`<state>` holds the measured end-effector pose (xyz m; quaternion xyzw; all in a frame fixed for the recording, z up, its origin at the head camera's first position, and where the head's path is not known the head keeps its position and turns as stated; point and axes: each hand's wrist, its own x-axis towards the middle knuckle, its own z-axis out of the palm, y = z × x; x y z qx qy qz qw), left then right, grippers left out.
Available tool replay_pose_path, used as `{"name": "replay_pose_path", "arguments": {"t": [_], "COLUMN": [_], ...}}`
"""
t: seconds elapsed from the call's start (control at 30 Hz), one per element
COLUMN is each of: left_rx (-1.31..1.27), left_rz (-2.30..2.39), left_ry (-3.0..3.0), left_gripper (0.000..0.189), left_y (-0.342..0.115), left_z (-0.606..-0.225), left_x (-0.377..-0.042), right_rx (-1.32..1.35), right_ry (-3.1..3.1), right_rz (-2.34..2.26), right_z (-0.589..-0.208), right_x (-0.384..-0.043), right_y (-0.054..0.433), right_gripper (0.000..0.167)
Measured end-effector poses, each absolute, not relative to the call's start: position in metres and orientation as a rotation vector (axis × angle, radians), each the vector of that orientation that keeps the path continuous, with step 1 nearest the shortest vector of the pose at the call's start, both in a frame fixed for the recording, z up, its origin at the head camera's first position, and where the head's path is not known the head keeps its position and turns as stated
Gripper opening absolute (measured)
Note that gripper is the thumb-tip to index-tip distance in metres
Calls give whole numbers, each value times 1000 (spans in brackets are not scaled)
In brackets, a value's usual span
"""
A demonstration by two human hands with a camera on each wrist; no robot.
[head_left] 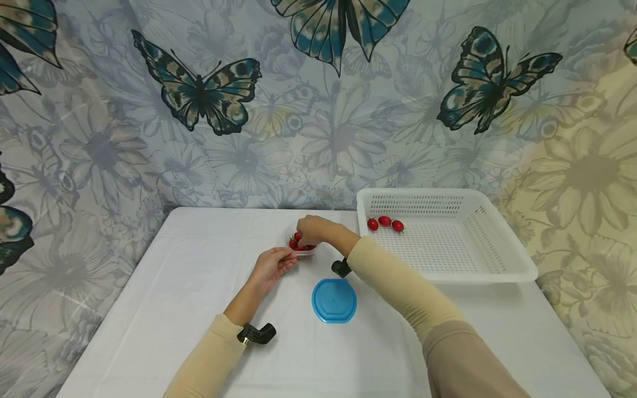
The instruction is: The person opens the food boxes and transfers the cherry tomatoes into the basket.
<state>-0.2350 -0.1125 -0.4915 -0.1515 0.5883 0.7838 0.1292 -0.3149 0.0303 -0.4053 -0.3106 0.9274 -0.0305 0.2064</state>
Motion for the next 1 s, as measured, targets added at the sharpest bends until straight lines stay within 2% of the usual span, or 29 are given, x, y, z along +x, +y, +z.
{"name": "replay_pose_path", "arguments": {"t": [0.47, 0.8, 1.0], "left_rx": [-419, -425, -435], "left_rz": [2309, 2308, 2291], "left_ry": [1692, 1698, 1712], "left_gripper": [20, 16, 18], "left_y": [-111, -110, -111], "left_z": [-494, -494, -493], "left_x": [-234, -233, -234], "right_rx": [-888, -844, -856], "right_ry": [2630, 2592, 2584], "right_rz": [-34, -161, -208], "right_z": [-421, -416, -410], "right_x": [-307, -310, -313], "right_y": [24, 27, 32], "right_gripper": [14, 8, 12]}}
